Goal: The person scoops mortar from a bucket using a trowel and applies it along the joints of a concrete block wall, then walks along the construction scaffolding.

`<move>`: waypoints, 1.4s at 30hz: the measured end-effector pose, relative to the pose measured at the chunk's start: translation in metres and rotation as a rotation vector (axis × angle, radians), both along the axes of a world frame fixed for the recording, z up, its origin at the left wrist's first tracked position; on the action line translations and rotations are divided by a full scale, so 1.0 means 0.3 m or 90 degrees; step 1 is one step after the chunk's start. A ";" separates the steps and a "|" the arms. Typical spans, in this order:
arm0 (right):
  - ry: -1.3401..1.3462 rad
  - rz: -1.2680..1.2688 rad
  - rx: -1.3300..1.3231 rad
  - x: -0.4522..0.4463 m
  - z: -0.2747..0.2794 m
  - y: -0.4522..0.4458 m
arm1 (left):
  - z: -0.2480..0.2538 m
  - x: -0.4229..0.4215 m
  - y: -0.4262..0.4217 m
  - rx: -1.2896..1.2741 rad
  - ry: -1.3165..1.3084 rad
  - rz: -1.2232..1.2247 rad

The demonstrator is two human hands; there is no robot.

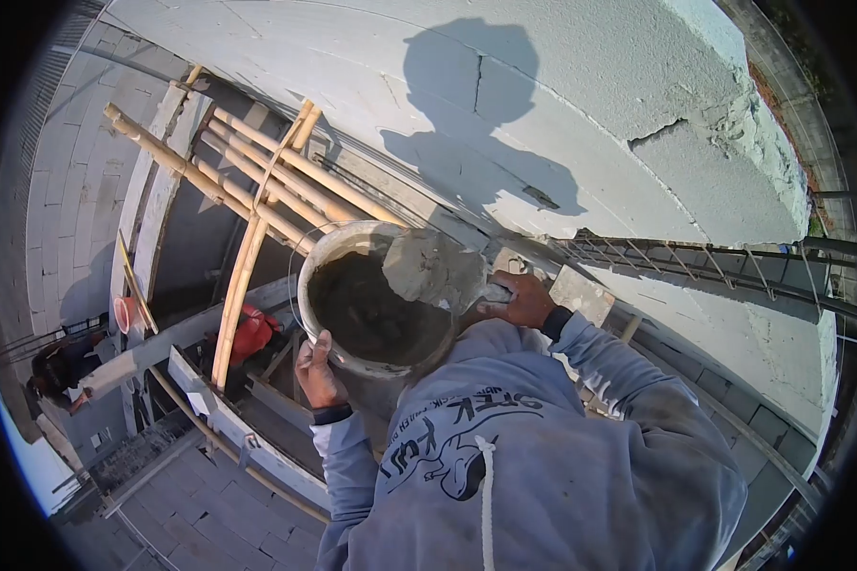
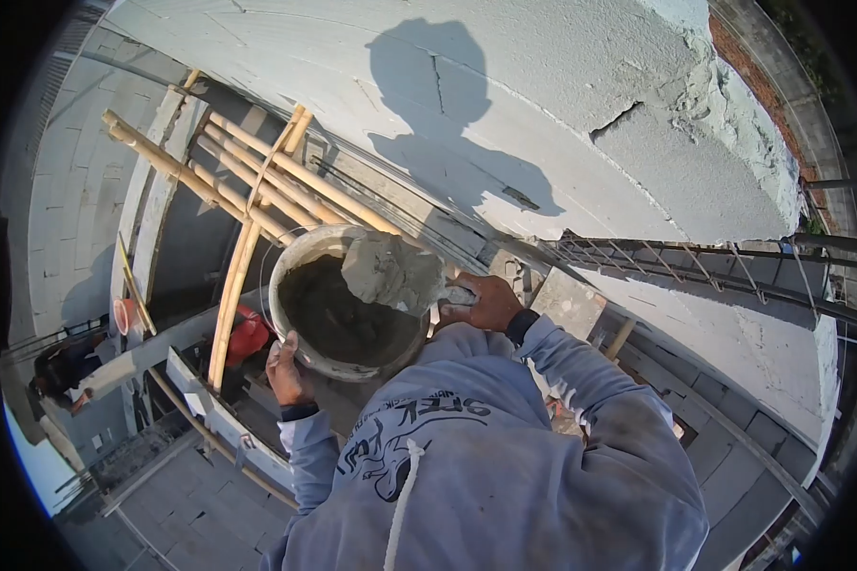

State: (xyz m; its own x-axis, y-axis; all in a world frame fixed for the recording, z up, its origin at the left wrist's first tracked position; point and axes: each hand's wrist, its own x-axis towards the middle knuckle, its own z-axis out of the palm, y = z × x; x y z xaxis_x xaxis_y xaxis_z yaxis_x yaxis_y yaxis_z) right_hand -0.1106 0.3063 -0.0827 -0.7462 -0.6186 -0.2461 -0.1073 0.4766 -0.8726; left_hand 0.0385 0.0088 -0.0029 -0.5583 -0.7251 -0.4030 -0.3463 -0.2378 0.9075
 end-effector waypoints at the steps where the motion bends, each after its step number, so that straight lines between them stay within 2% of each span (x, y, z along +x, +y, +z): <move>1: 0.011 -0.013 0.045 0.006 -0.028 0.042 | -0.032 0.015 -0.009 -0.004 0.001 0.002; 5: -0.012 -0.100 0.290 0.012 -0.213 0.165 | -0.144 0.060 -0.001 0.036 -0.025 0.033; 8: 0.018 -0.139 0.362 0.005 -0.460 0.260 | -0.211 0.097 0.006 0.098 -0.099 0.033; 9: 0.006 -0.153 0.390 -0.019 -0.478 0.262 | -0.233 0.102 0.009 0.116 -0.129 0.027; 13: 0.031 -0.181 0.373 -0.092 -0.602 0.240 | -0.317 0.086 0.039 0.099 -0.132 0.022; 14: -0.032 -0.190 0.408 -0.111 -0.635 0.234 | -0.351 0.070 0.048 0.098 -0.141 0.010; 16: 0.015 -0.224 0.382 -0.117 -0.718 0.221 | -0.394 0.074 0.069 0.100 -0.164 -0.013; 21: -0.125 -0.268 0.263 -0.093 -0.860 0.239 | -0.448 0.085 0.145 0.005 -0.267 -0.106; 22: -0.162 -0.281 0.232 -0.104 -0.862 0.250 | -0.445 0.081 0.158 -0.009 -0.277 -0.121; 24: -0.375 -0.330 0.139 -0.160 -0.823 0.288 | -0.418 0.048 0.177 -0.024 -0.309 -0.146; 26: -0.535 -0.377 0.088 -0.218 -0.728 0.290 | -0.384 0.012 0.184 -0.044 -0.381 -0.165; 28: -0.632 -0.424 0.085 -0.310 -0.586 0.258 | -0.370 -0.004 0.177 -0.125 -0.357 -0.173; 29: -0.621 -0.411 0.155 -0.356 -0.473 0.216 | -0.369 -0.014 0.180 -0.164 -0.343 -0.176; 33: -0.647 -0.342 0.191 -0.413 -0.509 0.243 | -0.354 -0.042 0.165 -0.179 -0.323 -0.167; 42: -0.514 -0.406 0.154 -0.314 -0.488 0.223 | -0.328 -0.042 0.165 -0.177 -0.346 -0.127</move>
